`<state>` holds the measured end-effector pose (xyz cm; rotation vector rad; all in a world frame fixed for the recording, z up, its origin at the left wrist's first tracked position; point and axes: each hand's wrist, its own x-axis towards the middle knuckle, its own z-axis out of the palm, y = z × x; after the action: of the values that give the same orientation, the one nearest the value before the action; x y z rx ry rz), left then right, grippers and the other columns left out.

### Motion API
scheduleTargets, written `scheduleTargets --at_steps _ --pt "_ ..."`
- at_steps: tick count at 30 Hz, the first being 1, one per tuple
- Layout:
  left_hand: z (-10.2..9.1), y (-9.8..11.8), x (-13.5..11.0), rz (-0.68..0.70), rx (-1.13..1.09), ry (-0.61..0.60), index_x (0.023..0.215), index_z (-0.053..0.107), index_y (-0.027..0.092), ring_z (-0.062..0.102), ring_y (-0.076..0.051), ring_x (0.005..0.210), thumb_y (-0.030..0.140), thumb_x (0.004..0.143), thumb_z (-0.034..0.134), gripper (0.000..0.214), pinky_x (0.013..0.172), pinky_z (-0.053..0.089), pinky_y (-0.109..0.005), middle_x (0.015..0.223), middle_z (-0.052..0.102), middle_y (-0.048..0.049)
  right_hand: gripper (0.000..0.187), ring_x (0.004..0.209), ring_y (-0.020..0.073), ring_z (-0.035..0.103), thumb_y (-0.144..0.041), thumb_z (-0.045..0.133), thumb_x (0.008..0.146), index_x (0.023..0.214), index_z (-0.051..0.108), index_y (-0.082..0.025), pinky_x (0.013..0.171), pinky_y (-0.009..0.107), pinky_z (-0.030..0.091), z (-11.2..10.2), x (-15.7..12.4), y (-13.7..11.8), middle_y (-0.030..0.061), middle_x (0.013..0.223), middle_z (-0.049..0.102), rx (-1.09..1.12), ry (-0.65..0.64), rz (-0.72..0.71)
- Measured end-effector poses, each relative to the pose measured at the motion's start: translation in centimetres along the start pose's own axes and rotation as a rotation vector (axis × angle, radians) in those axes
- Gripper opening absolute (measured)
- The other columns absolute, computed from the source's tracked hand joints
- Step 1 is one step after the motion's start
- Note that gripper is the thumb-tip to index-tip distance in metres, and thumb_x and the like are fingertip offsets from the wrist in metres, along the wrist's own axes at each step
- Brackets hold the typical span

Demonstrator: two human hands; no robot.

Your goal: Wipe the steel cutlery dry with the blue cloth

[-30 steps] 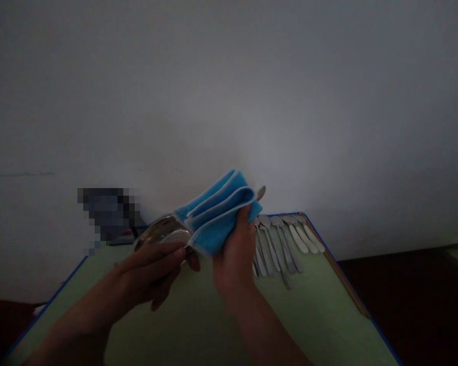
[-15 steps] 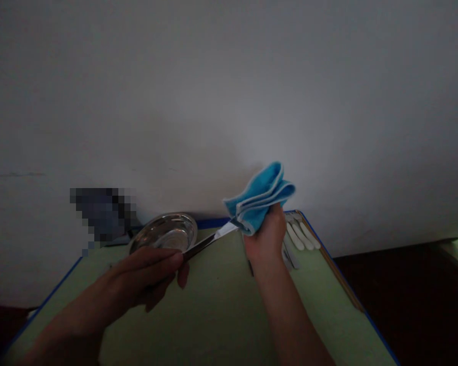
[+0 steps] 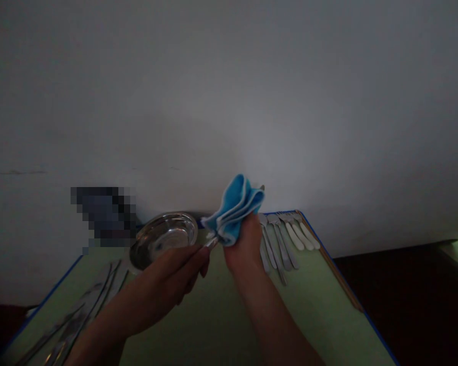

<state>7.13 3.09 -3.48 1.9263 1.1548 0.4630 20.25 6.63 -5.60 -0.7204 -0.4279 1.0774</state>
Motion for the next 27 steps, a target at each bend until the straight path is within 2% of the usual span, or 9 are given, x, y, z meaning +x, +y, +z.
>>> scheduleTargets --at_steps 1,4,8,12,17,20,23,25,27 --pt "0.0 0.1 -0.2 0.012 0.03 -0.021 0.073 0.054 0.02 0.045 -0.011 0.048 0.042 0.093 0.031 0.037 0.046 0.035 -0.021 0.054 0.047 0.0034 0.023 0.038 0.0061 0.038 -0.025 0.051 0.075 0.054 0.041 -0.02 0.037 0.017 0.035 -0.2 0.6 -0.6 -0.0078 0.044 0.043 0.097 0.047 0.08" --pt "-0.4 0.4 -0.6 0.039 0.071 -0.072 0.073 0.054 0.02 0.045 -0.011 0.049 0.044 0.093 0.031 0.039 0.047 0.035 -0.021 0.056 0.048 0.0036 0.023 0.036 0.0056 0.038 -0.019 0.048 0.073 0.052 0.039 -0.02 0.037 0.016 0.035 -0.8 2.0 -2.1 -0.0082 0.042 0.041 0.307 0.055 0.147" --pt "-0.9 0.9 -0.5 -0.009 -0.114 -0.155 0.069 0.055 0.018 0.044 -0.01 0.048 0.047 0.092 0.032 0.043 0.046 0.034 -0.02 0.054 0.047 0.0034 0.026 0.035 0.004 0.035 -0.017 0.043 0.074 0.05 0.036 -0.019 0.036 0.014 0.032 -1.6 2.4 -3.1 -0.0072 0.042 0.038 0.499 -0.072 0.126" --pt "-0.8 1.1 0.2 -0.06 -0.32 -0.186 0.062 0.051 0.017 0.032 -0.007 0.039 0.049 0.092 0.024 0.052 0.039 0.028 -0.019 0.046 0.035 0.0062 0.026 0.037 0.004 0.032 -0.027 0.046 0.077 0.052 0.04 -0.019 0.035 0.014 0.028 -1.8 1.8 -3.3 -0.0074 0.045 0.033 0.52 -0.203 0.055" --pt "-0.8 1.1 0.1 -0.025 -0.291 -0.008 0.058 0.057 0.015 0.03 -0.006 0.038 0.054 0.089 0.035 0.054 0.037 0.023 -0.018 0.041 0.031 0.007 0.033 0.036 0.0043 0.028 -0.037 0.04 0.083 0.055 0.044 -0.02 0.035 0.015 0.027 -0.9 0.2 -3.2 -0.0077 0.045 0.03 0.551 -0.305 0.047" --pt "-0.8 1.1 -0.3 0.004 -0.185 0.221 0.058 0.061 0.015 0.036 -0.008 0.036 0.057 0.089 0.029 0.061 0.038 0.027 -0.019 0.038 0.037 0.0052 0.037 0.036 0.0049 0.03 -0.039 0.038 0.084 0.053 0.041 -0.02 0.037 0.017 0.029 -0.5 -0.5 -3.3 -0.0071 0.044 0.031 0.565 -0.333 0.034" --pt "-1.0 1.2 -0.8 0.08 -0.046 0.427 0.057 0.056 0.015 0.041 -0.009 0.039 0.056 0.09 0.028 0.06 0.041 0.029 -0.021 0.039 0.042 0.0038 0.042 0.038 0.0058 0.034 -0.038 0.03 0.086 0.049 0.038 -0.02 0.039 0.018 0.032 -0.3 -0.8 -3.8 -0.0054 0.043 0.035 0.585 -0.327 0.04" --pt "-1.3 1.5 -1.3 0.159 0.115 0.453 0.054 0.05 0.016 0.039 -0.009 0.043 0.052 0.09 0.033 0.054 0.042 0.026 -0.021 0.043 0.039 0.0044 0.043 0.039 0.0078 0.038 -0.033 0.026 0.087 0.048 0.039 -0.021 0.041 0.021 0.035 -0.3 -0.7 -4.4 -0.0038 0.043 0.039 0.526 -0.294 0.055" --pt "-1.7 1.8 -2.0 0.22 0.231 0.406 0.054 0.047 0.017 0.037 -0.009 0.045 0.049 0.09 0.036 0.05 0.043 0.023 -0.021 0.046 0.038 0.0049 0.041 0.04 0.0097 0.04 -0.03 0.027 0.087 0.049 0.042 -0.022 0.042 0.023 0.037 -0.4 -0.6 -5.1 -0.0032 0.044 0.042 0.445 -0.257 0.046"
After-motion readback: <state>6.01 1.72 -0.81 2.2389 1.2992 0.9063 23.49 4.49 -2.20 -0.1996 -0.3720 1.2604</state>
